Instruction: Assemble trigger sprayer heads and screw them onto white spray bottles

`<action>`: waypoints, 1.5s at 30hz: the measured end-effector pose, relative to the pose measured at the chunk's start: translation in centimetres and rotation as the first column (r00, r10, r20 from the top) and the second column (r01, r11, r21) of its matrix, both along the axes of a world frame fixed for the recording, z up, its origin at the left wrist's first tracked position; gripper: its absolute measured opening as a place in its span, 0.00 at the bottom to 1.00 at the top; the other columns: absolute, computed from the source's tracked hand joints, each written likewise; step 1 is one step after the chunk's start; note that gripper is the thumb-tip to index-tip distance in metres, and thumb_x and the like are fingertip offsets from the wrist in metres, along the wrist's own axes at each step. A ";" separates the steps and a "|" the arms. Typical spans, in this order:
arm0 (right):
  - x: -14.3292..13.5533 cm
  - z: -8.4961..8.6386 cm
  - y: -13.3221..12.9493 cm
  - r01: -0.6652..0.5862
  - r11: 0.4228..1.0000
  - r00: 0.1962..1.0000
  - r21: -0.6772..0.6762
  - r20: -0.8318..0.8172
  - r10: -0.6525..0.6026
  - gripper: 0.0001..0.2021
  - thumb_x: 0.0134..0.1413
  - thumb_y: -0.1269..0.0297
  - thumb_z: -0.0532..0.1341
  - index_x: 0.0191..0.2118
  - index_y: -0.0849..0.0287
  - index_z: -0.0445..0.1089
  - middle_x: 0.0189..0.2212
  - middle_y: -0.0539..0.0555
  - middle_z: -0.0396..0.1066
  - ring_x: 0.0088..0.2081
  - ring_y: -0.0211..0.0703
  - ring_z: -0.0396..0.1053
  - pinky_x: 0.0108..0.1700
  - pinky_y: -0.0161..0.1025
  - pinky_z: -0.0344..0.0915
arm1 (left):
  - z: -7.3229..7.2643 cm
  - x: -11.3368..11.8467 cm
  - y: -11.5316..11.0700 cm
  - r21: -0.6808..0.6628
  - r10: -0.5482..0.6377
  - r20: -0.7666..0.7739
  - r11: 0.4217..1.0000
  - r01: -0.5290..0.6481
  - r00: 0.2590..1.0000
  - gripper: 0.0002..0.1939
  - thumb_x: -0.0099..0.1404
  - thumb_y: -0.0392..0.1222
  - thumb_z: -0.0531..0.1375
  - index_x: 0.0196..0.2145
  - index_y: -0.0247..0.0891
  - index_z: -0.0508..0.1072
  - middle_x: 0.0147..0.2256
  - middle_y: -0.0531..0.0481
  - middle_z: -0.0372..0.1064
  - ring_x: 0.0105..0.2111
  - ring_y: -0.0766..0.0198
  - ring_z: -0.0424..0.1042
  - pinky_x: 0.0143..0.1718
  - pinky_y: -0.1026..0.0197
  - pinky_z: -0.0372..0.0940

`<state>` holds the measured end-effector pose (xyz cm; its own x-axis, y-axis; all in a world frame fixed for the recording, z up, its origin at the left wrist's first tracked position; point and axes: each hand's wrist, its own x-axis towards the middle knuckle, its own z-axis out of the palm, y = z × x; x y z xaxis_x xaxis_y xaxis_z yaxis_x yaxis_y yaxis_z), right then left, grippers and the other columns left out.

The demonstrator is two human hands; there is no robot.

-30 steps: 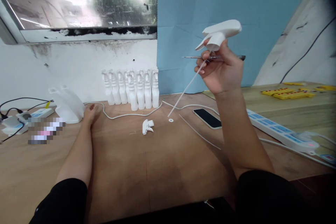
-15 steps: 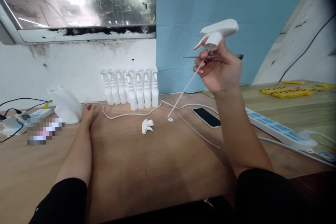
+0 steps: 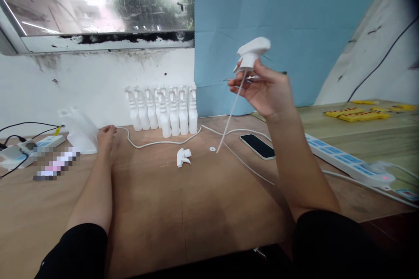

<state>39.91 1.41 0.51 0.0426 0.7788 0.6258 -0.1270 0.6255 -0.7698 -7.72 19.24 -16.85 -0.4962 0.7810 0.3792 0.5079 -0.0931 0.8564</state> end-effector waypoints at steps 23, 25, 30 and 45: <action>-0.1 -4.0 5.9 0.650 0.760 0.687 -0.019 0.442 -0.577 0.09 0.48 0.63 0.66 0.26 0.64 0.74 0.19 0.51 0.66 0.25 0.40 0.65 0.30 0.38 0.61 | 17.8 10.7 -12.7 0.689 -0.765 0.048 0.491 0.533 0.642 0.09 0.62 0.40 0.61 0.24 0.38 0.74 0.23 0.51 0.68 0.25 0.65 0.69 0.32 0.59 0.68; 0.2 -4.2 6.2 0.681 0.733 0.643 -0.006 0.485 -0.593 0.10 0.49 0.61 0.66 0.29 0.65 0.76 0.18 0.50 0.65 0.24 0.40 0.65 0.30 0.38 0.61 | 17.9 10.9 -13.1 0.688 -0.774 0.041 0.480 0.544 0.631 0.09 0.62 0.39 0.60 0.24 0.37 0.74 0.23 0.51 0.69 0.25 0.65 0.69 0.33 0.59 0.67; 0.1 -4.2 5.9 0.669 0.743 0.655 -0.015 0.485 -0.580 0.15 0.53 0.60 0.64 0.42 0.66 0.77 0.16 0.47 0.61 0.20 0.36 0.60 0.27 0.36 0.58 | 17.9 11.2 -13.4 0.646 -0.760 0.048 0.518 0.560 0.648 0.09 0.62 0.40 0.60 0.24 0.39 0.74 0.23 0.53 0.69 0.25 0.66 0.69 0.34 0.60 0.67; -5.1 -3.5 0.1 0.243 0.970 0.578 0.001 0.803 -0.146 0.23 0.53 0.43 0.62 0.38 0.61 0.77 0.18 0.46 0.57 0.22 0.33 0.51 0.26 0.36 0.48 | 12.2 21.8 -14.8 0.026 -0.907 0.222 0.374 0.927 0.359 0.28 0.62 0.51 0.66 0.52 0.37 0.60 0.34 0.44 0.74 0.27 0.61 0.74 0.29 0.58 0.70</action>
<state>34.84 1.56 -3.02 -0.2732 0.8712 0.4079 0.6783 0.4751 -0.5605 14.09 4.47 -4.62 0.5056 0.8162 0.2796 0.0048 -0.3268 0.9451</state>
